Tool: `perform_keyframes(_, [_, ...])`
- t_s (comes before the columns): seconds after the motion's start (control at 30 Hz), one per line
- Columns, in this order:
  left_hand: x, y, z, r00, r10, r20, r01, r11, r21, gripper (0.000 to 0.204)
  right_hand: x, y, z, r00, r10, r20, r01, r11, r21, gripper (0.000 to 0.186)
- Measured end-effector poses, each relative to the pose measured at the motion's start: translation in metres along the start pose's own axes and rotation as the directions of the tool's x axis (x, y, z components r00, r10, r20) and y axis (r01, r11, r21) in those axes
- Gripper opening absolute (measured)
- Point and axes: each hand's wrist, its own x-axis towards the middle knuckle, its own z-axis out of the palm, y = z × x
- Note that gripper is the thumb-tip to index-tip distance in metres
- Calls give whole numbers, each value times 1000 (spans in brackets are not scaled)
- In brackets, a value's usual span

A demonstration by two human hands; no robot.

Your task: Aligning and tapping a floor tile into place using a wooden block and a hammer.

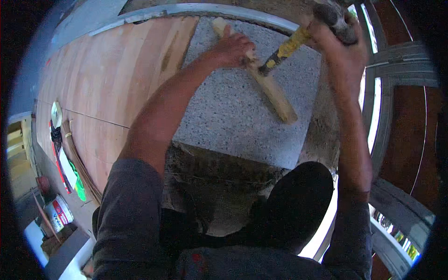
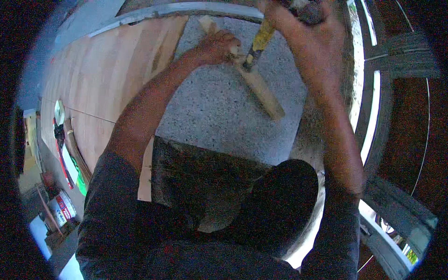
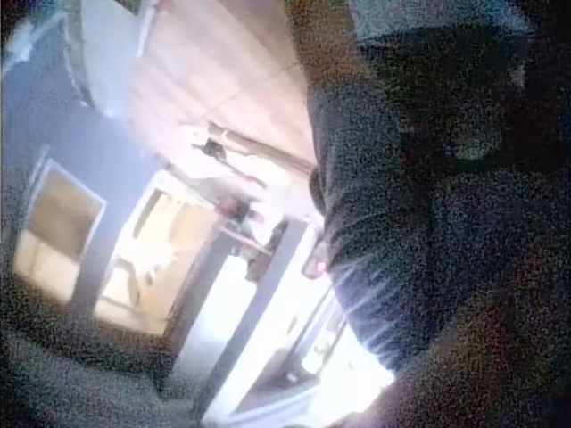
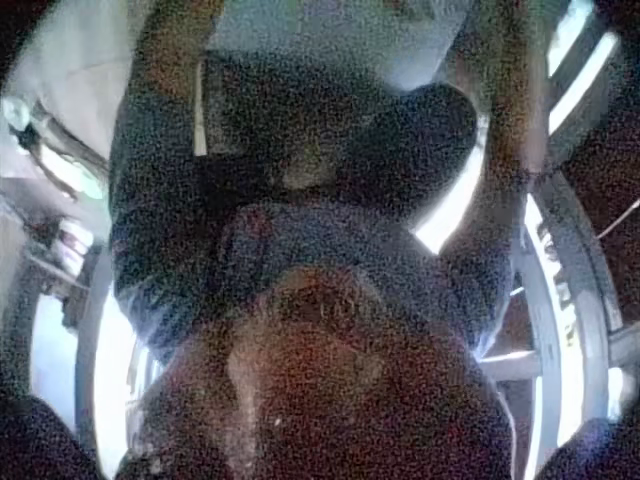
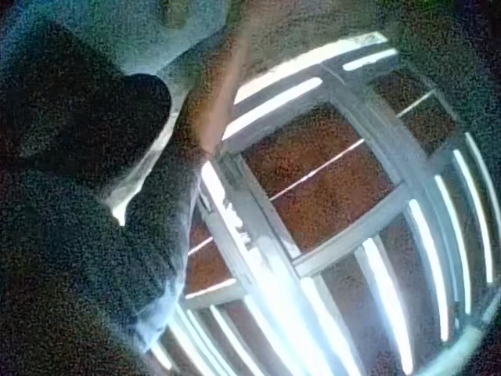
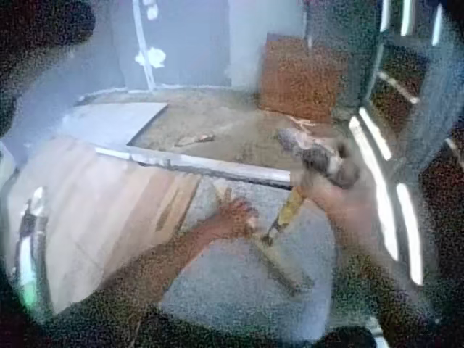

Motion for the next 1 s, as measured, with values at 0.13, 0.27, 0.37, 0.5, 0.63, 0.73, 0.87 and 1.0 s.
perform_keyframes(0.13, [-2, -5, -3, 999, 35, 23, -33, 998, -59, 73, -8, 12, 21, 993, -52, 110, 42, 995, 90, 32])
perform_keyframes(0.27, [3, -9, 2, 999, 45, 5, -45, 997, -55, 74, 1, 27, 24, 979, -142, 149, 138, 990, 36, 28])
perform_keyframes(0.37, [4, -10, 5, 999, 42, -7, -42, 998, -45, 75, -10, 50, 23, 943, 8, 331, 83, 963, -258, 28])
perform_keyframes(0.5, [5, -12, 6, 999, 38, -31, -39, 998, -57, 78, -40, 87, 39, 850, 158, 502, 66, 915, -399, 29])
perform_keyframes(0.63, [6, -11, 7, 999, 40, -15, -41, 997, -69, 76, -52, 118, 51, 814, 175, 554, 104, 894, -436, 30])
perform_keyframes(0.73, [5, -12, 8, 998, 51, -29, -53, 997, -63, 73, -54, 129, 58, 788, 217, 576, 114, 868, -484, 32])
perform_keyframes(0.87, [4, -12, 5, 999, 49, -17, -50, 997, -66, 69, -57, 129, 65, 777, 240, 582, 115, 855, -506, 33])
perform_keyframes(1.0, [4, -10, 4, 999, 46, 17, -45, 996, -80, 70, -54, 123, 64, 765, 233, 600, 138, 851, -507, 33])
